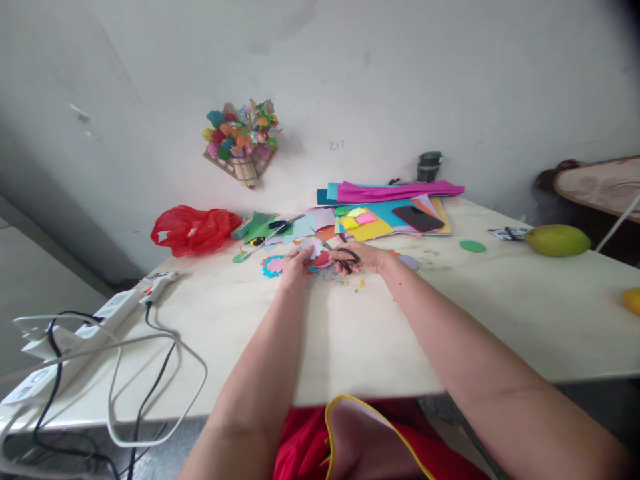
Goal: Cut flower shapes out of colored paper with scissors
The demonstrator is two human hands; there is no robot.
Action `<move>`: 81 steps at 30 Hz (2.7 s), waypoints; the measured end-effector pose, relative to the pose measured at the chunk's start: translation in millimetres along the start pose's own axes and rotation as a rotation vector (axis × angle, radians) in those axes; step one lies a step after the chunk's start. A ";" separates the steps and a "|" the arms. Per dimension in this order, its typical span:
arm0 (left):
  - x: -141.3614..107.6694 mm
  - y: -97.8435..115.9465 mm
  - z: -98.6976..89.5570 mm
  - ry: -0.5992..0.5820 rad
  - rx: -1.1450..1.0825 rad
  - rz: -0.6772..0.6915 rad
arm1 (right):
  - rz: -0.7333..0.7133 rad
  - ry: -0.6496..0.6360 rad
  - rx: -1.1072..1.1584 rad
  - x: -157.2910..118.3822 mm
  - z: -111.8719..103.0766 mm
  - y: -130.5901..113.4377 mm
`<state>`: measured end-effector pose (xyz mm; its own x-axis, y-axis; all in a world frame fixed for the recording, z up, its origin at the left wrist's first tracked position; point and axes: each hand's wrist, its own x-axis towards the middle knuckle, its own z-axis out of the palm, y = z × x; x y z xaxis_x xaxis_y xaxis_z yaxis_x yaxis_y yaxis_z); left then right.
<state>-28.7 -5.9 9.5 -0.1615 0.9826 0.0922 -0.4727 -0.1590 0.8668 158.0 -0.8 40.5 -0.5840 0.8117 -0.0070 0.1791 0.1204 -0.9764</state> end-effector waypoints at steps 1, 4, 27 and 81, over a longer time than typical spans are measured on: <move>0.2 -0.2 -0.1 0.003 -0.001 0.000 | -0.001 -0.010 -0.004 0.5 -0.3 0.5; 1.0 -0.7 -0.6 0.009 -0.002 -0.004 | 0.014 -0.027 -0.018 1.6 -1.5 2.0; 0.1 2.1 -2.6 -0.041 0.012 -0.050 | 0.062 -0.093 -0.059 -3.6 -2.3 -4.7; 0.4 3.3 -8.6 -0.092 0.192 0.001 | 0.092 -0.131 -0.068 -2.4 -5.5 0.8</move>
<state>-37.8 -6.9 8.2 -0.0783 0.9885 0.1296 -0.2976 -0.1473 0.9433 163.9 0.4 41.0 -0.6602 0.7400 -0.1285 0.2871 0.0905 -0.9536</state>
